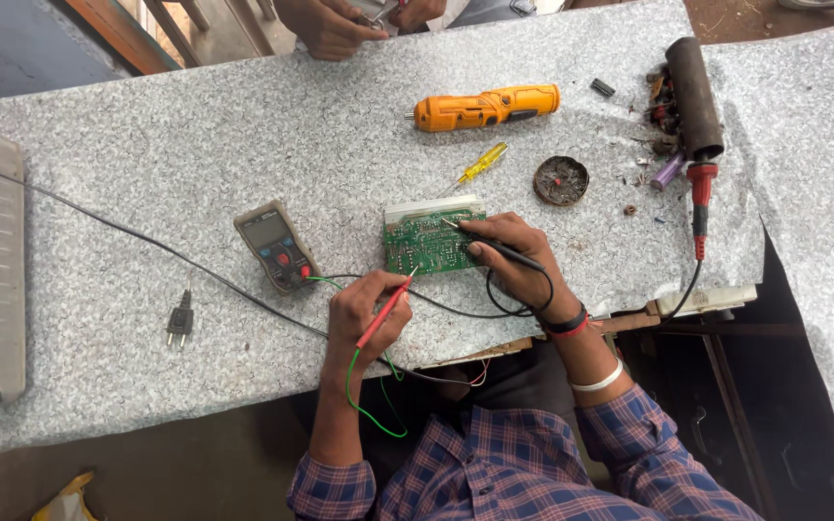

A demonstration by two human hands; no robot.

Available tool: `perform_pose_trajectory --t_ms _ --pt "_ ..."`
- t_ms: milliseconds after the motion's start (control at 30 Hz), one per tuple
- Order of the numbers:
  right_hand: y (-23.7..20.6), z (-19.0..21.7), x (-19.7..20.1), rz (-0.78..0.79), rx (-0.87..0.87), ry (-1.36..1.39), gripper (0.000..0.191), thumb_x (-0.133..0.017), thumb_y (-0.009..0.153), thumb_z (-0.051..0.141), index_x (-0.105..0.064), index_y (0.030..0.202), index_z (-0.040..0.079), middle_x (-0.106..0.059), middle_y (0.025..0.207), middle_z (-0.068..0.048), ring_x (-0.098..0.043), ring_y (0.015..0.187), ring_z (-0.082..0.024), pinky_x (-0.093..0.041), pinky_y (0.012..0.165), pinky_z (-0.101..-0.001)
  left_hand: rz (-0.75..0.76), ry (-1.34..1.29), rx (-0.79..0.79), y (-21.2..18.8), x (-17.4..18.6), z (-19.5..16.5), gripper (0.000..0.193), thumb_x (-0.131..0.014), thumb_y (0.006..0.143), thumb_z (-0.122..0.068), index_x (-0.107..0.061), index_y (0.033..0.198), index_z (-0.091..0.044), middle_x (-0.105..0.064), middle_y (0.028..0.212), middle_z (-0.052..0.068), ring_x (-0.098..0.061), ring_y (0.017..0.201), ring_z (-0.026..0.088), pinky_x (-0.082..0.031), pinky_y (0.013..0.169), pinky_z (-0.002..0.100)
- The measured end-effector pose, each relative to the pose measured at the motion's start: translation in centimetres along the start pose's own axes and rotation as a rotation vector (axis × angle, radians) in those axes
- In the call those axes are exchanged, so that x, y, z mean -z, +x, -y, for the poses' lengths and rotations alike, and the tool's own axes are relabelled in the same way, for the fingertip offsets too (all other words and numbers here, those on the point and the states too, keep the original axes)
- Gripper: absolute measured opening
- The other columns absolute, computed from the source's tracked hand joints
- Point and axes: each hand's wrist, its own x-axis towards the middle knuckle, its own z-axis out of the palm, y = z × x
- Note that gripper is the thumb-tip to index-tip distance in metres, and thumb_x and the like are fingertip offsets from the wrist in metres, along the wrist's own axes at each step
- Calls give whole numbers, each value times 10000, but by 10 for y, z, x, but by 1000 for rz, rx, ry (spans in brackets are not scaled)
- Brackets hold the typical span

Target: The person uses a multimeter to test a green circuit board on a workbench. They repeatedly touch the red and black probes to different points on the board while observing the multimeter display. The board is lifted and repositioned once during the process.

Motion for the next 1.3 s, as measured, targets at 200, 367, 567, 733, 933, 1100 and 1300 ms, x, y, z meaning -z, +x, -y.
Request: perform_pose_trajectory --t_ms 200,367,567,733,933,1100,1300 --pt "1 -2 2 1 23 -3 316 -738 939 146 -731 1246 69 -711 1016 -92 -666 941 -193 -530 833 -309 13 5 27 1 -1 -1 166 -715 832 -88 -699 995 -64 -734 848 88 -748 736 214 -596 668 343" --pt "4 -2 5 17 -5 -12 315 -731 941 164 -734 1244 77 -704 969 -82 -656 892 -184 -523 802 -310 8 4 9 5 -3 -2 155 -717 838 -88 -696 989 -56 -731 845 89 -743 729 210 -592 662 336" --pt "6 -1 8 19 -1 -4 313 -733 945 169 -730 1241 68 -705 963 -83 -651 890 -188 -521 794 -310 2 -38 28 6 -6 1 166 -707 832 -88 -696 993 -53 -728 830 92 -751 730 210 -597 652 328" --pt "6 0 9 22 4 -39 317 -736 936 178 -734 1232 67 -723 935 -72 -651 888 -183 -521 797 -306 11 -2 58 5 -8 4 171 -716 839 -105 -700 999 -48 -721 799 97 -734 689 208 -584 641 337" --pt "5 -2 13 30 -21 -42 317 -734 947 196 -738 1236 68 -716 870 -59 -602 820 -179 -490 747 -317 28 -30 106 6 -11 5 186 -713 870 -133 -703 1035 -48 -715 785 94 -732 679 196 -581 629 331" --pt "5 -8 12 31 -28 -74 314 -738 940 204 -749 1233 89 -699 814 -53 -575 758 -171 -475 709 -318 28 -19 111 6 -11 4 198 -713 894 -153 -703 1060 -45 -720 799 92 -728 678 196 -580 633 333" --pt "1 -10 12 13 -40 5 304 -731 959 209 -738 1242 98 -682 835 -53 -633 754 -148 -502 688 -303 29 -21 78 7 -13 3 203 -711 915 -158 -692 1081 -43 -729 827 92 -729 700 196 -584 655 335"
